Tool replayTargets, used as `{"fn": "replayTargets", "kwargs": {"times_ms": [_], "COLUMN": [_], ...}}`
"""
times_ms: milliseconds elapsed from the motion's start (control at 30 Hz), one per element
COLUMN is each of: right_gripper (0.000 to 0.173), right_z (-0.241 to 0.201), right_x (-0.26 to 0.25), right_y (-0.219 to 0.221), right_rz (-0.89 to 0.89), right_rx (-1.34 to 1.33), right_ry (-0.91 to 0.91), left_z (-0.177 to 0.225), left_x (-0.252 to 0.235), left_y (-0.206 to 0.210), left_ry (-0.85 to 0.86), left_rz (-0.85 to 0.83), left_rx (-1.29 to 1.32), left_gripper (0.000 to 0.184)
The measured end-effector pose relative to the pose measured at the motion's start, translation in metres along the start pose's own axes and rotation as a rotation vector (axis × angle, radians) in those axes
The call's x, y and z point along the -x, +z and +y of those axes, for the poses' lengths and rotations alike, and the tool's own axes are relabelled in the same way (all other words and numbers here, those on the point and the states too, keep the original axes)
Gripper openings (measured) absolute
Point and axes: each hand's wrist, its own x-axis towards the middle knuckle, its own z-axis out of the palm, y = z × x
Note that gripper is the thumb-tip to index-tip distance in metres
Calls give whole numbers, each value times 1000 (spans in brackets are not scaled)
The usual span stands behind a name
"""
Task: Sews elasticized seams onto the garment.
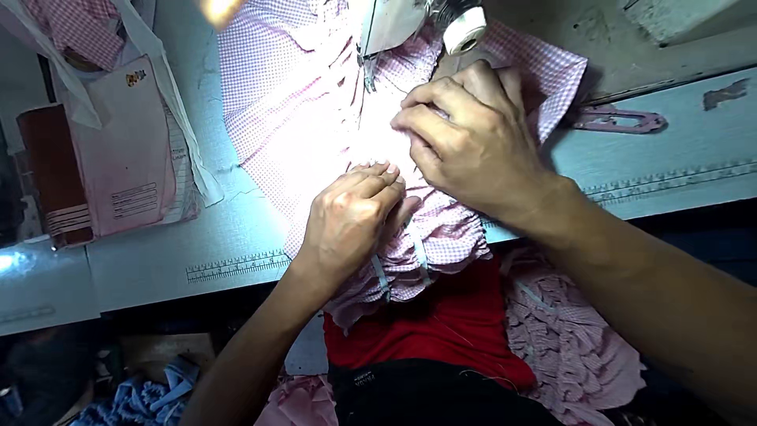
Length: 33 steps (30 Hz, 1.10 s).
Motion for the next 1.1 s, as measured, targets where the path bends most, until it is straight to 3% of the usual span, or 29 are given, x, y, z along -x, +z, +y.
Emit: {"fn": "replayTargets", "kwargs": {"times_ms": [200, 367, 467, 633, 800, 967, 1100], "right_gripper": [39, 30, 42, 29, 44, 28, 36], "right_z": [0, 2, 1, 0, -3, -4, -6], "right_x": [-2, 2, 1, 2, 1, 1, 0], "right_y": [-3, -2, -5, -2, -4, -3, -4], "right_rz": [-53, -12, -77, -20, -68, -20, -39], "right_rx": [16, -7, 22, -27, 12, -20, 38], "right_ry": [60, 24, 87, 20, 100, 18, 72], "left_z": [3, 3, 5, 5, 4, 4, 5], "left_x": [1, 2, 2, 2, 2, 2, 1], "left_y": [-2, -2, -5, -5, -4, -2, -5], "left_ry": [-1, 4, -1, -2, -4, -11, -19], "left_rz": [-16, -13, -36, -28, -11, -8, -22], "left_rx": [8, -3, -12, -3, 1, 2, -1], "left_gripper": [28, 28, 28, 26, 25, 25, 28]}}
